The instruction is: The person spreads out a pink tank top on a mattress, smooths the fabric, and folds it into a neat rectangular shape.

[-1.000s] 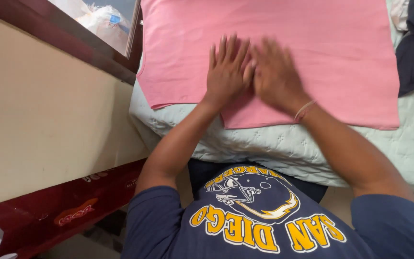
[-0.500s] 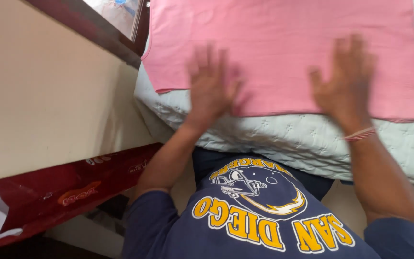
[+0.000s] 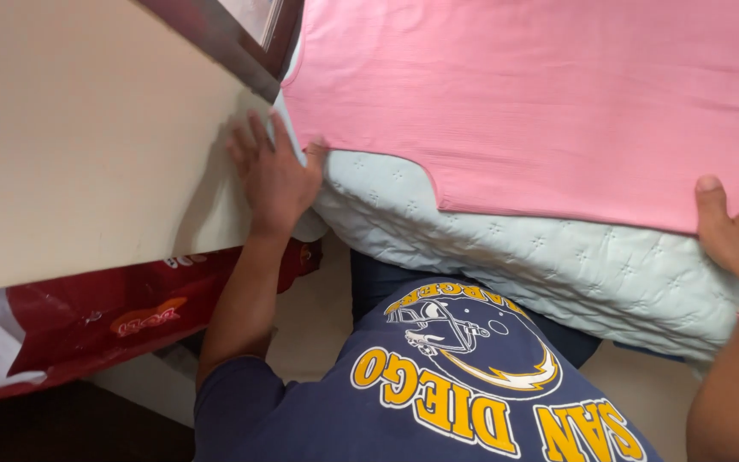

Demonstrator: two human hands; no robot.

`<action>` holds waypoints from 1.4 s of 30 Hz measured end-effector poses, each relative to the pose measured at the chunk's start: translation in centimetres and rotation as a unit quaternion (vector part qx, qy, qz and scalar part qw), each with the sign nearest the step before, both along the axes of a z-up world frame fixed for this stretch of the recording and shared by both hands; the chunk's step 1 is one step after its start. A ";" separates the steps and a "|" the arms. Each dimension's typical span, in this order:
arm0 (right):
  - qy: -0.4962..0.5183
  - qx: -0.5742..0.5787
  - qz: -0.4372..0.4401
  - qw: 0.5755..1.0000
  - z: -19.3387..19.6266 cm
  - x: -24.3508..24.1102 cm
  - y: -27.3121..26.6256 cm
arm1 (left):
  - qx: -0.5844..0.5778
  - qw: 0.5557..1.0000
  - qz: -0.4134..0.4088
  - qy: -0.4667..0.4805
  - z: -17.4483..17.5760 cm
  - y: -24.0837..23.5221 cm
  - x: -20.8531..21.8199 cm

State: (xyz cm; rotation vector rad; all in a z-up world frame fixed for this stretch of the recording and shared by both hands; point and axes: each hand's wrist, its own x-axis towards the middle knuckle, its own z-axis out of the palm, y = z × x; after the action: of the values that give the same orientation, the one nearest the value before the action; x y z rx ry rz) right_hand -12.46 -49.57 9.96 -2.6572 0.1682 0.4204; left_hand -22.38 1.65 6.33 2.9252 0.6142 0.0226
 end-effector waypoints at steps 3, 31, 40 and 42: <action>0.022 -0.046 -0.075 0.996 0.6 0.3 3.6 | 0.017 0.998 0.045 0.032 1.3 -3.8 1.9; -0.354 -0.027 0.278 0.892 -4.1 -4.8 -8.9 | -0.054 0.903 -0.375 -0.203 0.9 1.2 0.3; -0.410 0.036 0.304 0.859 -7.1 -3.4 -10.6 | 0.050 0.900 -0.351 -0.254 2.2 4.7 0.2; -0.396 0.059 0.293 0.868 -8.8 -3.1 -11.6 | 0.045 0.894 -0.355 -0.271 1.9 4.9 0.5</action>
State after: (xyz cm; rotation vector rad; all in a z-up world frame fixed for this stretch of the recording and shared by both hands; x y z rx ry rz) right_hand -15.54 -61.19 1.19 -2.4782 -0.8951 -0.4979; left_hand -21.90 6.60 8.20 2.8260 -0.5490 0.7566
